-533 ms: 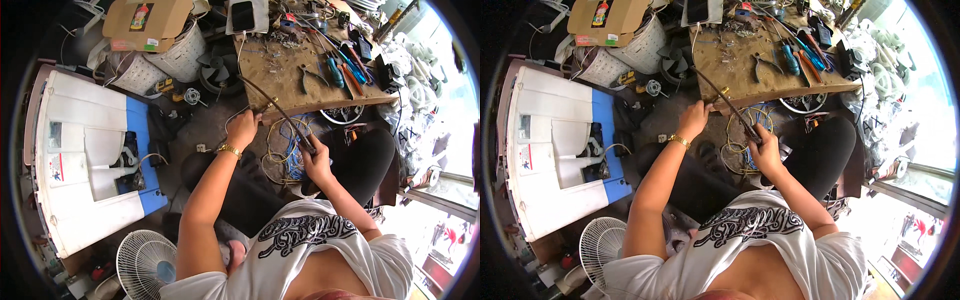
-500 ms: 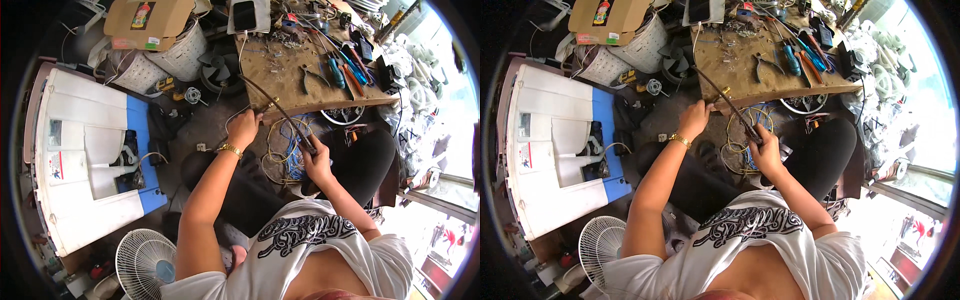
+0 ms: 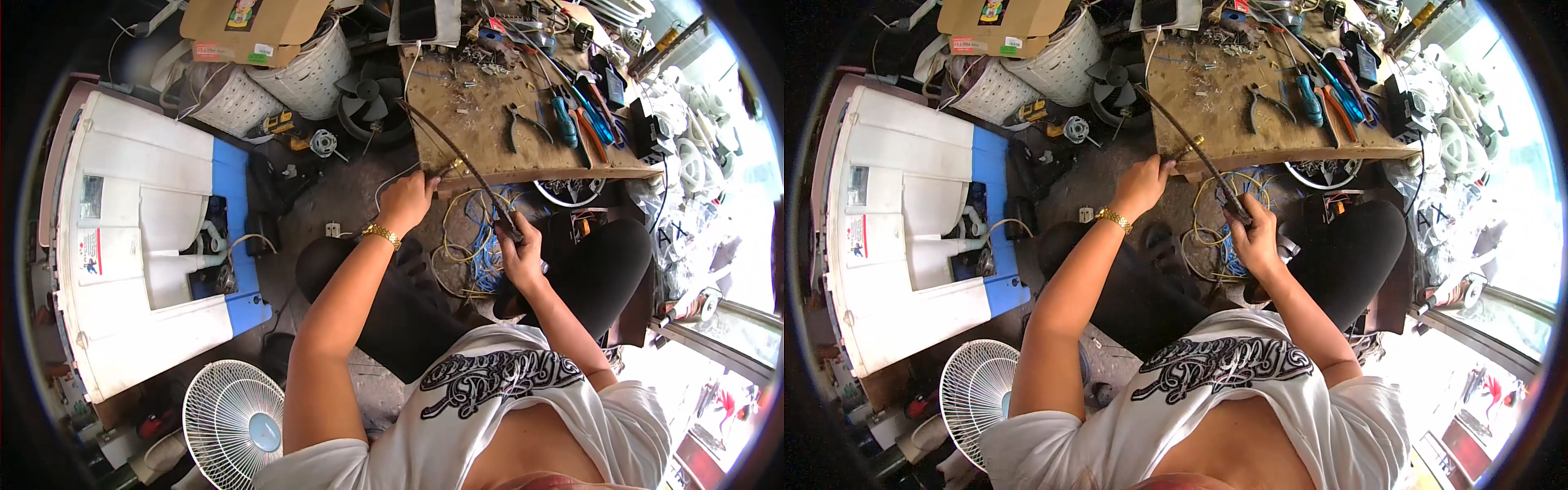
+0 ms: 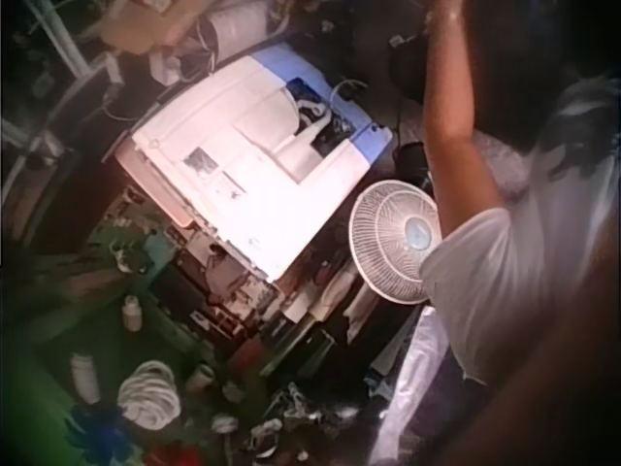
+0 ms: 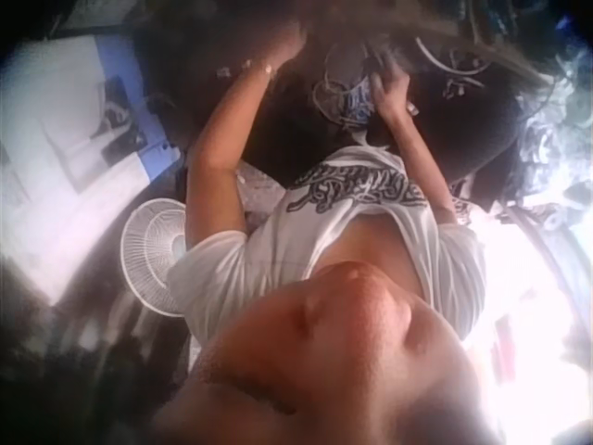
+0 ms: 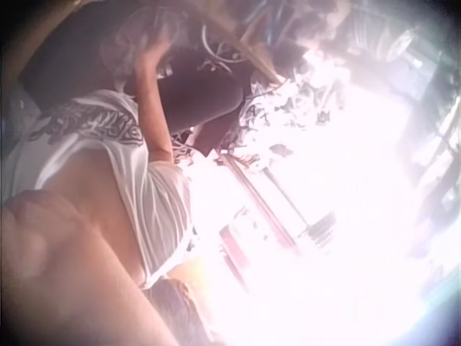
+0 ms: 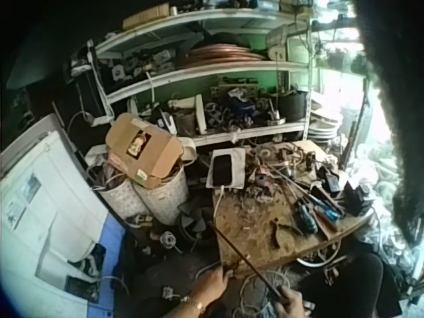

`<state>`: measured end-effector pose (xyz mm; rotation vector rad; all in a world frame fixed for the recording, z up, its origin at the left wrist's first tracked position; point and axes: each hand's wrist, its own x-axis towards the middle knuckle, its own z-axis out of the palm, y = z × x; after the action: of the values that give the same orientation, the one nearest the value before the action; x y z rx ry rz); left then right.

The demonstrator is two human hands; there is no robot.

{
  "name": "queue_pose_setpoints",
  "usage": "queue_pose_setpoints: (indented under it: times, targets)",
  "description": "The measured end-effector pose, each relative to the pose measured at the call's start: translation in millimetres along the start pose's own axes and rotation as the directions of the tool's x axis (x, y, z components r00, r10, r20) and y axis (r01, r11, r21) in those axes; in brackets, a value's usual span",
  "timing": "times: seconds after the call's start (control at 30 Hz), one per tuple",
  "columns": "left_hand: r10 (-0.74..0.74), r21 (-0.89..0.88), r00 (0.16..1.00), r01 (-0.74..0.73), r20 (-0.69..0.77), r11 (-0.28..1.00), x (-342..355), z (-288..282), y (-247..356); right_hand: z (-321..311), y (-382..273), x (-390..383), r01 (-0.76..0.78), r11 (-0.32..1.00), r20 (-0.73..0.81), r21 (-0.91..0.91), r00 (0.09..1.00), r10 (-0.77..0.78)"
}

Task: The person prepares a copper pipe with a brass fitting by using pliers to adjust the pipe and then using a hacksaw to cut the pipe to the desired length. The person also handles a bundle of blue wires and a hammer at the end of the video.

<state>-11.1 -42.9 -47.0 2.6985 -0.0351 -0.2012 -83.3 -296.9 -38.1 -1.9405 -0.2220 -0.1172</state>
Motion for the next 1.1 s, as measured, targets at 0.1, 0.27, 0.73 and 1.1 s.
queue_pose_setpoints:
  times: [0.1,0.27,0.73,1.1]
  targets:
    - [-0.006,0.020,1.000,0.006,-0.009,1.000,1.0,0.4,-0.1,-0.8,-4.3,0.3,0.008,1.000,0.016,-0.022,1.000,-0.007]
    - [0.002,0.015,1.000,-0.001,-0.021,1.000,1.2,3.5,-4.4,-2.8,-9.4,-2.8,-0.047,0.999,0.030,0.007,0.998,0.047]
    - [0.002,0.043,0.998,0.000,-0.063,0.999,-1.2,0.7,1.8,30.1,5.1,34.5,0.013,0.998,0.018,-0.060,1.000,-0.012]
    - [-0.049,0.019,0.998,0.050,-0.028,0.999,6.9,-5.0,-2.3,37.0,4.0,48.5,0.041,0.998,0.062,-0.045,0.997,-0.038]
